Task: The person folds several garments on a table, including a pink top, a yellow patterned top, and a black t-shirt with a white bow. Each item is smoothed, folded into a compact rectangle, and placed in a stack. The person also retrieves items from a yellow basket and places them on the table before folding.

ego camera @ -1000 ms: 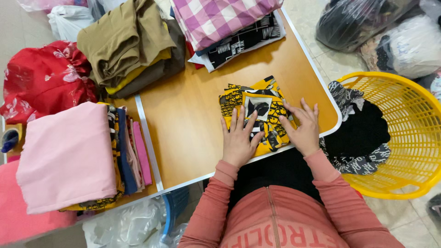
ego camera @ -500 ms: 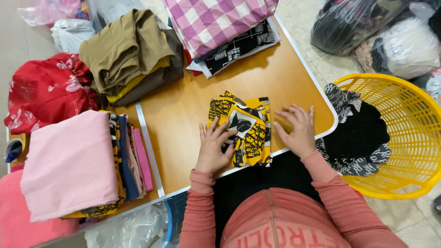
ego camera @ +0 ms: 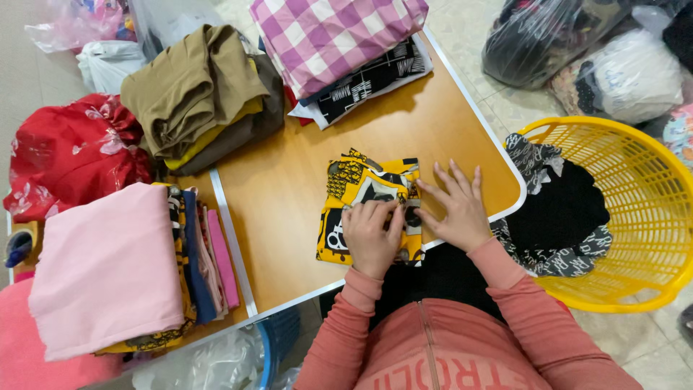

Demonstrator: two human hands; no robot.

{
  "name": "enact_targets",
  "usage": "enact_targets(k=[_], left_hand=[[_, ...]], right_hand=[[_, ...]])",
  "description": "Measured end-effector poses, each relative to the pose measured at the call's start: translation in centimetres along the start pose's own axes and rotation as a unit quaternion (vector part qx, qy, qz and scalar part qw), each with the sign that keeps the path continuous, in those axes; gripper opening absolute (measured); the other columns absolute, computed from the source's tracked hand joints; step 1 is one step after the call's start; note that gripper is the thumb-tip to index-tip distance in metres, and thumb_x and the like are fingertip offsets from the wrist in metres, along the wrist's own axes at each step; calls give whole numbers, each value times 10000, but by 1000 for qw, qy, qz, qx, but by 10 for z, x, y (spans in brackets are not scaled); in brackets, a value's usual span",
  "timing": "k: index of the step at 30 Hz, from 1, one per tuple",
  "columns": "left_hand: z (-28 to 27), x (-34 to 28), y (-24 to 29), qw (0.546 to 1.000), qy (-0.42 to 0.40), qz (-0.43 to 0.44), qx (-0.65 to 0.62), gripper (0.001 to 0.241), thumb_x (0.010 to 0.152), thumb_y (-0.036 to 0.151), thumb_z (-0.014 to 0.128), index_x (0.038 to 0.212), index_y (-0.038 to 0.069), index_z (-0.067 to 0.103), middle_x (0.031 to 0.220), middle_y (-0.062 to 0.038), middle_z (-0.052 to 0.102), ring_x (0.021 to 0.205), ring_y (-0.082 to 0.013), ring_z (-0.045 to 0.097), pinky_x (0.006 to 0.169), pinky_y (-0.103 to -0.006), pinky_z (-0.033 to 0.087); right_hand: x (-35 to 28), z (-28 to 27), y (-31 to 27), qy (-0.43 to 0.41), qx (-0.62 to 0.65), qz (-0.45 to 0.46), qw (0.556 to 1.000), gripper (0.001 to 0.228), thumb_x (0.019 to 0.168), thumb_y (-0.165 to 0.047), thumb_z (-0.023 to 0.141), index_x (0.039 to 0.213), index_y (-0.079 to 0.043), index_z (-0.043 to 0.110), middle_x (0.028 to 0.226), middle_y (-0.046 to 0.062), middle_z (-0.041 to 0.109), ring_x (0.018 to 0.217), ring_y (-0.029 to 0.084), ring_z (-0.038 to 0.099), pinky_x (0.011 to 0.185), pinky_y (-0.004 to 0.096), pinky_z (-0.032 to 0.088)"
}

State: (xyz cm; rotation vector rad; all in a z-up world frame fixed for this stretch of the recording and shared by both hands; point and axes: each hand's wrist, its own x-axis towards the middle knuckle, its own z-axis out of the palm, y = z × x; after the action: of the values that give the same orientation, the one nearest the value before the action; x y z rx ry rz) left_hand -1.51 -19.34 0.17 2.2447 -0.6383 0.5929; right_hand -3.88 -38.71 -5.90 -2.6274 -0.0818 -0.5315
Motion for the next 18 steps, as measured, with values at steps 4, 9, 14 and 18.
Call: enact_targets(k=[4,9,14,18], left_hand=[[9,-4,5,998,-19,-28,-58,97,915,203,773,970,124,763,919,-14,711,857,-224,657,795,-368,452],[20,-9,6,991,-109,10,-77,242,883,215,792,1087,94,744,996,-59,722,930,-271,660,851,-377,474],[7,-22,-6,985,-109,57,-121,196,961,173,725,1143,100,727,1121,-38,720,1055,-249,665,991,-392,470],[-4,-34,-15,998,-62,6,-20,304,942,251,727,1218,126,705,1306,-81,640,1251,-303,549,1137,-483,358]], right_hand=[[0,1,2,-10,2,14,1000,628,745,-373,785,1344,-228,665,1513,146,513,1499,370,337,1240,649,58],[-2,4,8,-12,25,30,999,669,709,-208,752,1371,-167,665,1499,133,534,1482,368,363,1239,639,86],[-5,5,14,68,116,59,989,412,923,-190,698,1333,-161,679,1433,101,603,1448,346,462,1271,621,173],[3,5,6,90,117,79,986,292,979,-212,681,1263,-153,718,1357,101,642,1395,344,506,1252,625,176]])
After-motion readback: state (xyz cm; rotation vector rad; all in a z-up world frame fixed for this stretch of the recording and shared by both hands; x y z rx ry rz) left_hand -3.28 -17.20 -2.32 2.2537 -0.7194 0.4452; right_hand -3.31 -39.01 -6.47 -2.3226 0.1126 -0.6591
